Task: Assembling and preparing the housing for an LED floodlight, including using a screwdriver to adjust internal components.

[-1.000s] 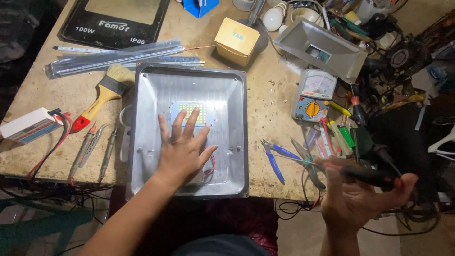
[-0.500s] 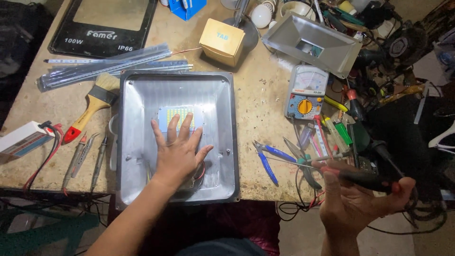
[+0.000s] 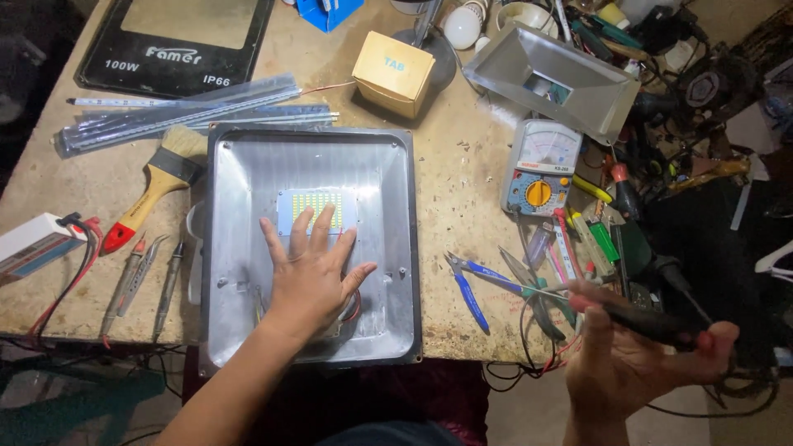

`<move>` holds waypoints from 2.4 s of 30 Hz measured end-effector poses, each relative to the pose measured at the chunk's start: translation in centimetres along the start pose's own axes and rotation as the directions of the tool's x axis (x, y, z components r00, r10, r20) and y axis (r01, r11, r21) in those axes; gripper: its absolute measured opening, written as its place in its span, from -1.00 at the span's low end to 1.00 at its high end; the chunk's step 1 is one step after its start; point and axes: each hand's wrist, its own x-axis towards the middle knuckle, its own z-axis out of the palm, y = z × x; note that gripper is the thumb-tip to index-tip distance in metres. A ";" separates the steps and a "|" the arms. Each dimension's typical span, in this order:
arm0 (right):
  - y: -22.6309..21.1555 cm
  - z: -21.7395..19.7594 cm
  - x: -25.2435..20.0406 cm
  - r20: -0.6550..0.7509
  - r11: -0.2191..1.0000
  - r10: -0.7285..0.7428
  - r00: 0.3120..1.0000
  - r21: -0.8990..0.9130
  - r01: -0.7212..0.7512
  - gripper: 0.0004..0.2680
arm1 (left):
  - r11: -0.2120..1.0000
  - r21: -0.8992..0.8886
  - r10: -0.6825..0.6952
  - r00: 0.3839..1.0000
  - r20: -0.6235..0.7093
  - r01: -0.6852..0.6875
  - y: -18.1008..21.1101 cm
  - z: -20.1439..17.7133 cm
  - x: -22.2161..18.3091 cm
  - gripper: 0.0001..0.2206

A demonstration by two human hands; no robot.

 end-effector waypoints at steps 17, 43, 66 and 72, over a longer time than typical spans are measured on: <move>1.9 8.3 3.0 0.079 0.977 -0.088 0.993 -0.187 0.102 -0.65 | 0.676 -0.665 -0.663 0.656 -0.361 0.318 -12.3 0.1 -12.3 -0.91; 9.3 6.4 -3.4 0.328 0.616 0.238 0.914 -0.779 0.119 -0.71 | 0.548 -0.627 -0.708 0.706 0.004 0.553 -12.9 3.0 -14.6 -0.63; 6.6 4.6 -4.0 0.403 0.675 0.128 0.906 -0.705 0.218 -0.58 | 0.760 -0.596 -0.563 0.720 -0.405 0.259 -13.1 1.1 -11.9 -0.83; 2.1 4.7 -5.3 0.413 0.809 0.079 0.907 -0.559 0.184 -0.70 | 0.757 -0.615 -0.537 0.746 -0.394 0.221 -12.1 -3.2 -10.0 -0.92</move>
